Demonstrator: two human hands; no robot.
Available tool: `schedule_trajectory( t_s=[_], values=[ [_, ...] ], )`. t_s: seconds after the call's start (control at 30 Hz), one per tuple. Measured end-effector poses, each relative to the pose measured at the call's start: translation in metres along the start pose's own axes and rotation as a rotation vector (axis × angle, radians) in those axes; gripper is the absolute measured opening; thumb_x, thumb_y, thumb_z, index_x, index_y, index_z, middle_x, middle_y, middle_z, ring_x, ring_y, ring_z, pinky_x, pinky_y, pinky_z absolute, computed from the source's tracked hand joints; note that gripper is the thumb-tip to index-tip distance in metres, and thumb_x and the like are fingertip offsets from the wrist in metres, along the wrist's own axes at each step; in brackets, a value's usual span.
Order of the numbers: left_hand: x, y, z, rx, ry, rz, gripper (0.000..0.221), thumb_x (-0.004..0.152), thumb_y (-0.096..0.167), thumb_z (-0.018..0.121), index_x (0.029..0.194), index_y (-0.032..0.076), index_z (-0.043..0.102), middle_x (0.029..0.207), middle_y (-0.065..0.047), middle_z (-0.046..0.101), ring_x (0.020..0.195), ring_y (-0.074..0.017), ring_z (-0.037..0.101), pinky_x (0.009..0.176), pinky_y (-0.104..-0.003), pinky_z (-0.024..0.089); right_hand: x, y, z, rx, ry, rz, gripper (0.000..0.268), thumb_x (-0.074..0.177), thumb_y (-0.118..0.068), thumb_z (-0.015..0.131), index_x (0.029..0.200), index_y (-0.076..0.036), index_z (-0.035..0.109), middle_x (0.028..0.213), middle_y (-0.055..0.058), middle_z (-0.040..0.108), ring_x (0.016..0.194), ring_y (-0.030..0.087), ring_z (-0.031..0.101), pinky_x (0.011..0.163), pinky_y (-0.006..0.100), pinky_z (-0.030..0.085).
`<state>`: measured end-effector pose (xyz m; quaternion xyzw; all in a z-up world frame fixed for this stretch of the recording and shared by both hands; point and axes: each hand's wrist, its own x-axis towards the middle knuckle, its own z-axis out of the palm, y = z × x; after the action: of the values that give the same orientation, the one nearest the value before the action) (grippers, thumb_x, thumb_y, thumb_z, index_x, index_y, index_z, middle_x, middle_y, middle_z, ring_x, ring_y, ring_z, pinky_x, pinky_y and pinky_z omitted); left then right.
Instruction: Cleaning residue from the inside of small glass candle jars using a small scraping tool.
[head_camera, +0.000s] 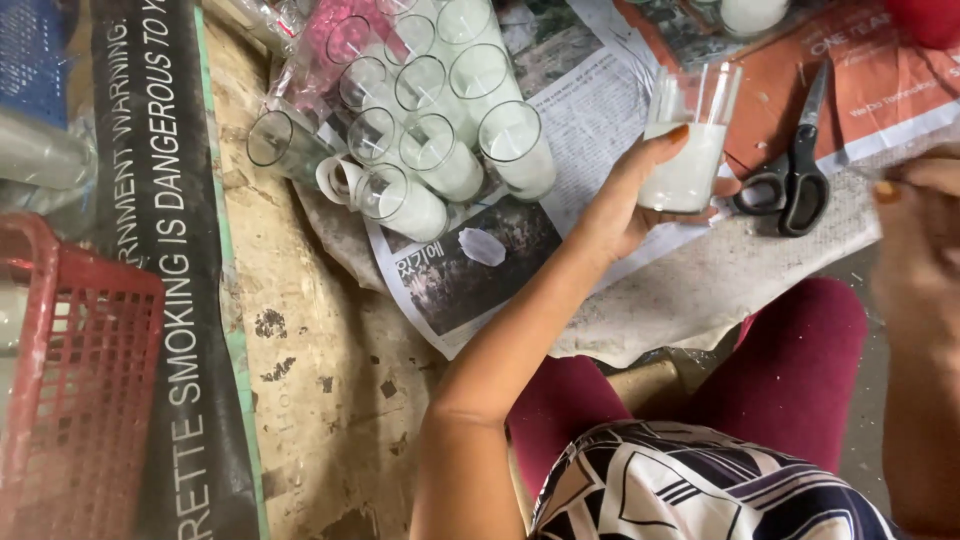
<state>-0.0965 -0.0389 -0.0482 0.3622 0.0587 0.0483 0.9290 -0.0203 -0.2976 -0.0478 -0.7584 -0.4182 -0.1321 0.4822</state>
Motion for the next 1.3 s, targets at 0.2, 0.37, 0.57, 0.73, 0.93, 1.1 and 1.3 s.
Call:
schedule_trajectory(
  t_s=[0.2, 0.37, 0.57, 0.73, 0.93, 1.1, 1.3],
  values=[
    [0.027, -0.01, -0.044, -0.065, 0.201, 0.048, 0.073, 0.106, 0.067, 0.046, 0.134, 0.0, 0.057, 0.106, -0.021, 0.072, 0.087, -0.0346, 0.072, 0.068, -0.054, 0.063, 0.067, -0.022, 0.09, -0.137, 0.098, -0.688, 0.016, 0.104, 0.017, 0.078, 0.098, 0.003, 0.079, 0.099, 0.02, 0.071, 0.088, 0.034, 0.063, 0.085, 0.044, 0.049],
    [0.018, 0.003, -0.047, -0.202, 0.164, 0.062, 0.071, 0.092, 0.062, 0.07, 0.139, 0.012, 0.051, 0.113, -0.012, 0.065, 0.097, -0.0257, 0.067, 0.071, -0.038, 0.059, 0.112, 0.008, 0.113, -0.297, 0.147, -0.79, 0.024, 0.111, 0.007, 0.07, 0.09, -0.003, 0.073, 0.087, 0.013, 0.074, 0.077, 0.027, 0.054, 0.081, 0.041, 0.036],
    [0.011, 0.012, -0.048, -0.239, 0.019, 0.049, 0.075, 0.097, 0.058, 0.07, 0.142, 0.003, 0.046, 0.117, -0.02, 0.06, 0.099, -0.0275, 0.063, 0.08, -0.037, 0.058, 0.113, -0.008, 0.109, -0.221, 0.106, -0.76, 0.023, 0.107, 0.023, 0.071, 0.092, 0.007, 0.07, 0.098, 0.023, 0.07, 0.083, 0.035, 0.057, 0.083, 0.046, 0.039],
    [0.011, 0.015, -0.036, -0.107, 0.149, 0.007, 0.047, 0.104, 0.06, 0.054, 0.134, 0.024, 0.057, 0.102, -0.005, 0.065, 0.081, -0.0182, 0.062, 0.062, -0.034, 0.053, 0.093, -0.021, 0.109, -0.182, -0.006, -0.758, 0.018, 0.105, 0.025, 0.072, 0.1, 0.008, 0.076, 0.098, 0.023, 0.07, 0.081, 0.037, 0.065, 0.074, 0.041, 0.049],
    [0.019, -0.002, -0.043, -0.144, 0.062, 0.033, 0.039, 0.104, 0.054, 0.059, 0.121, 0.019, 0.058, 0.095, -0.006, 0.065, 0.08, -0.0211, 0.064, 0.061, -0.034, 0.052, 0.093, -0.01, 0.106, -0.225, 0.014, -0.807, 0.022, 0.101, 0.027, 0.064, 0.098, 0.009, 0.078, 0.095, 0.021, 0.069, 0.08, 0.033, 0.062, 0.074, 0.039, 0.051],
    [0.015, -0.012, -0.047, -0.209, -0.027, 0.046, 0.054, 0.11, 0.052, 0.057, 0.142, 0.008, 0.053, 0.115, -0.019, 0.068, 0.093, -0.0375, 0.068, 0.075, -0.053, 0.06, 0.1, -0.012, 0.103, -0.215, 0.028, -0.816, 0.022, 0.105, 0.024, 0.063, 0.094, 0.011, 0.077, 0.089, 0.021, 0.067, 0.076, 0.033, 0.059, 0.074, 0.041, 0.053],
    [0.012, -0.016, -0.047, -0.111, 0.089, -0.154, 0.081, 0.094, 0.065, 0.06, 0.139, 0.001, 0.043, 0.113, -0.019, 0.057, 0.095, -0.0316, 0.063, 0.076, -0.046, 0.061, 0.105, 0.048, 0.105, -0.291, 0.041, -0.797, 0.02, 0.109, 0.027, 0.078, 0.098, 0.009, 0.077, 0.093, 0.019, 0.068, 0.082, 0.028, 0.054, 0.074, 0.038, 0.045]
  ],
)
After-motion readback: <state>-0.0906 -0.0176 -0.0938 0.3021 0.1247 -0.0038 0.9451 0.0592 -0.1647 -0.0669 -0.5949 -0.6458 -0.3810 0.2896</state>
